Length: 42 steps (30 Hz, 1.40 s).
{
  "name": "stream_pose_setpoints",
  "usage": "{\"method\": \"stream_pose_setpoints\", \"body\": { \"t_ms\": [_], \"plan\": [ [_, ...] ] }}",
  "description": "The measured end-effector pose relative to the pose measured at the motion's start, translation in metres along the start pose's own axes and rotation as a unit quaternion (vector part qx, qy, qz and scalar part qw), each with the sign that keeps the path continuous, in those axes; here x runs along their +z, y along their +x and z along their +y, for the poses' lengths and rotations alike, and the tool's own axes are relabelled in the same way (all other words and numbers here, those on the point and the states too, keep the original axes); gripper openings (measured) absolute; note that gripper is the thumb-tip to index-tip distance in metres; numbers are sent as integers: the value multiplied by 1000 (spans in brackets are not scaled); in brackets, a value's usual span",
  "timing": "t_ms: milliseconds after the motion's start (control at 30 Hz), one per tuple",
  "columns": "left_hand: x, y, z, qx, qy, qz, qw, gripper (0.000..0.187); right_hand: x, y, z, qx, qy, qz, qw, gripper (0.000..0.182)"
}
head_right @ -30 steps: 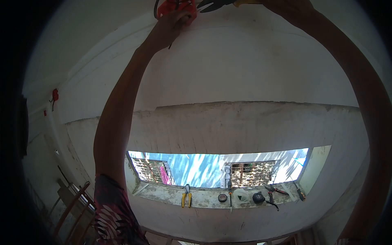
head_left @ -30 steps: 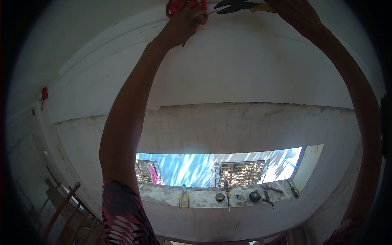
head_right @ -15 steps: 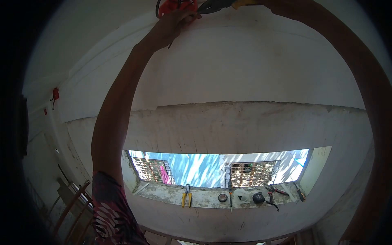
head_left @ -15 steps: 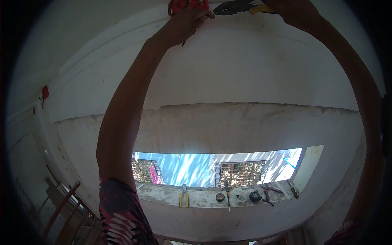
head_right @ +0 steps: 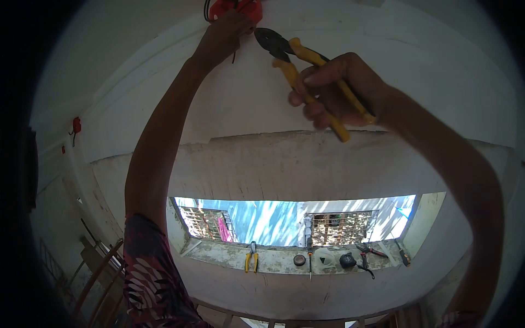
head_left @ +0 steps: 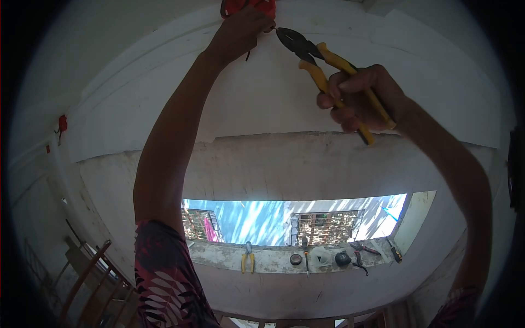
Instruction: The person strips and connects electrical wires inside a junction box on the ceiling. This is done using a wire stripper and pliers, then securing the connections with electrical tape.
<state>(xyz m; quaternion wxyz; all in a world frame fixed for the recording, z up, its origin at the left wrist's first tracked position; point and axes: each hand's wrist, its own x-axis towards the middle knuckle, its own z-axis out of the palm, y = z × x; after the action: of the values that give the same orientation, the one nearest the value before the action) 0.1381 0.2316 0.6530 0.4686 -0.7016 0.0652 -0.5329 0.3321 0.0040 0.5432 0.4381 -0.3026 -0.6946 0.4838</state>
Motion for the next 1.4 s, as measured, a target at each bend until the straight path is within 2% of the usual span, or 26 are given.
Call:
{"method": "stream_pose_setpoints", "body": {
  "t_ms": [33,67,133,200,267,333,367,400,433,467,500,533,567,633,667,733,767,833,967,1033,1167,1367,1400],
  "plan": [
    [0,-1,0,34,-8,22,999,25,-6,14,24,-38,141,-113,983,21],
    [3,-4,1,33,-13,23,999,25,-7,30,47,-76,277,-222,932,24],
    [3,-1,-2,20,-12,31,999,27,2,53,78,-160,289,-273,903,25],
    [-3,2,4,7,-37,23,999,26,15,55,79,-185,285,-268,902,32],
    [-10,3,7,-19,-62,15,998,26,21,37,65,-184,118,-45,975,42],
    [-17,7,15,-98,-71,-65,990,24,-5,15,48,-178,-49,71,980,45],
    [-18,10,14,-101,-70,-66,990,24,5,-1,34,-158,-184,206,948,43],
    [-18,14,12,-95,-119,-54,987,18,6,-8,23,-137,-327,288,889,40],
    [-18,17,10,-86,-169,-41,981,12,-8,-10,21,-139,-512,351,771,38],
    [-17,17,9,-86,-169,-40,981,12,-7,-16,14,-128,-644,415,631,40],
    [-16,17,9,-66,-184,-11,981,13,-24,-17,9,-182,-772,434,427,40],
    [-14,18,9,-45,-200,18,979,13,-40,-15,1,-223,-854,427,198,41],
    [-14,19,9,-44,-202,19,978,13,-45,-13,-10,-221,-854,428,197,41],
    [-14,18,6,-43,-178,-6,983,11,-48,-14,-29,-171,-887,416,107,50],
    [-17,19,7,-42,-180,-6,983,11,-45,-13,-32,-169,-887,417,106,50],
    [-24,21,10,-93,-169,-89,977,6,-37,-8,-35,-149,-900,402,82,51],
    [-20,21,9,-92,-170,-89,977,6,-35,-6,-35,-148,-900,402,82,51],
    [-13,20,7,-85,-162,-29,983,3,-32,-4,-32,-146,-895,408,106,52],
    [-17,21,10,-78,-170,-24,982,6,-34,-1,-32,-143,-893,410,121,51],
    [-22,22,13,-110,-173,-62,977,9,-32,1,-32,-155,-890,403,146,50],
    [-17,20,9,-111,-169,-41,978,9,-34,6,-31,-154,-895,405,111,48],
    [-17,20,10,-86,-162,-22,983,6,-33,9,-32,-165,-895,395,126,41],
    [-19,20,9,-90,-164,-41,981,5,-30,8,-33,-151,-894,393,150,38]
  ]
}}
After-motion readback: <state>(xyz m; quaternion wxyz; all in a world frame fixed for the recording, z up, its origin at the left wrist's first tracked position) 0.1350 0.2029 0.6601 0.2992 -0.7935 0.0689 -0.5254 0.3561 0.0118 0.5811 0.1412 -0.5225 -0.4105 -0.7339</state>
